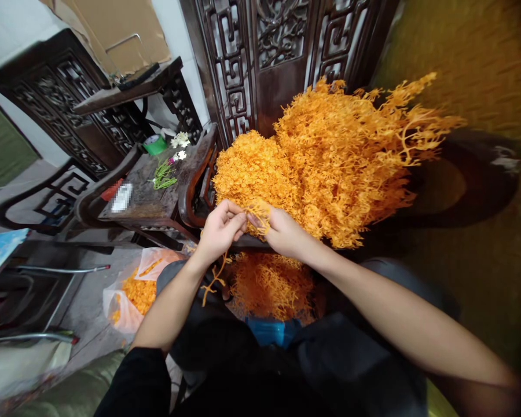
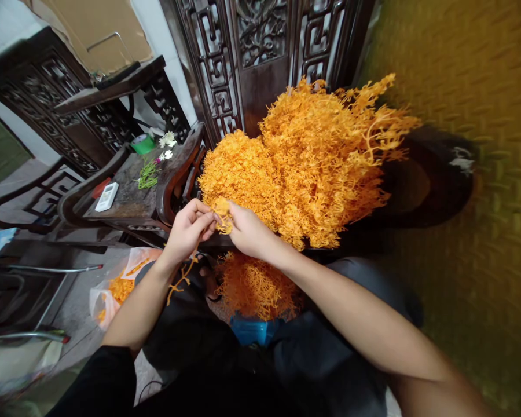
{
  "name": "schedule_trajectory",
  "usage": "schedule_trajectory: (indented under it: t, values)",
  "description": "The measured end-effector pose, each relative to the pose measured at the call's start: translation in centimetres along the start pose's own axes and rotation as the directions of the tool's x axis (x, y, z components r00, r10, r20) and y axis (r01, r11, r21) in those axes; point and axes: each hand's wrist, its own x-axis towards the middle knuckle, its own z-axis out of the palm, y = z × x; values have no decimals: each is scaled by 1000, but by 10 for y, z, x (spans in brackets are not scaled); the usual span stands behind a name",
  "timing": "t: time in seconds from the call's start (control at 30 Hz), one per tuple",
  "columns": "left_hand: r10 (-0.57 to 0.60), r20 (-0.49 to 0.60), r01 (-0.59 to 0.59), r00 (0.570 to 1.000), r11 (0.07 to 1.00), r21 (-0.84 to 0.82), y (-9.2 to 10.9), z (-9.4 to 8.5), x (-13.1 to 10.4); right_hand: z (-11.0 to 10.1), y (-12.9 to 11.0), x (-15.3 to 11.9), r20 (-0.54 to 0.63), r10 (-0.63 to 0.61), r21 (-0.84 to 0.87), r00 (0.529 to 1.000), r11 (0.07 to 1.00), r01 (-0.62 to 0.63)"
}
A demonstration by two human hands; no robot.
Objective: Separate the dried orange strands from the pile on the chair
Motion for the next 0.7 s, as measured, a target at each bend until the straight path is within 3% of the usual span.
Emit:
schedule_trajectory:
  t: [0.1, 0.17, 0.3, 0.37, 0.47, 0.6, 0.7]
  values:
    - [-76, -66, 65, 995, 984, -163, 8, 5, 3, -2, -1, -1, -64, 39, 2, 997, 999, -39]
    - [-144, -107, 110, 984, 955, -277, 15, 0, 6, -8, 0, -2, -128, 73, 45, 989, 997, -68]
    - [-152, -286, 23, 946, 913, -407, 23, -26, 13, -28, 4, -4, -257, 273, 412, 927, 899, -150]
    - [-196, -210, 89, 958, 897, -433, 20, -32, 14, -34, 3, -4, -165, 351, 536, 922, 817, -215]
    - [-257, -10, 229, 966, 877, -422, 9, -24, 13, -34, 0, -2, 9, 419, 553, 908, 754, -354]
    - [-338, 134, 361, 932, 814, -454, -3, -11, 16, -27, 3, 5, 36, 493, 651, 869, 648, -395]
    - [-365, 154, 393, 918, 790, -471, -11, -9, 21, -24, 13, 9, 81, 540, 745, 838, 526, -411]
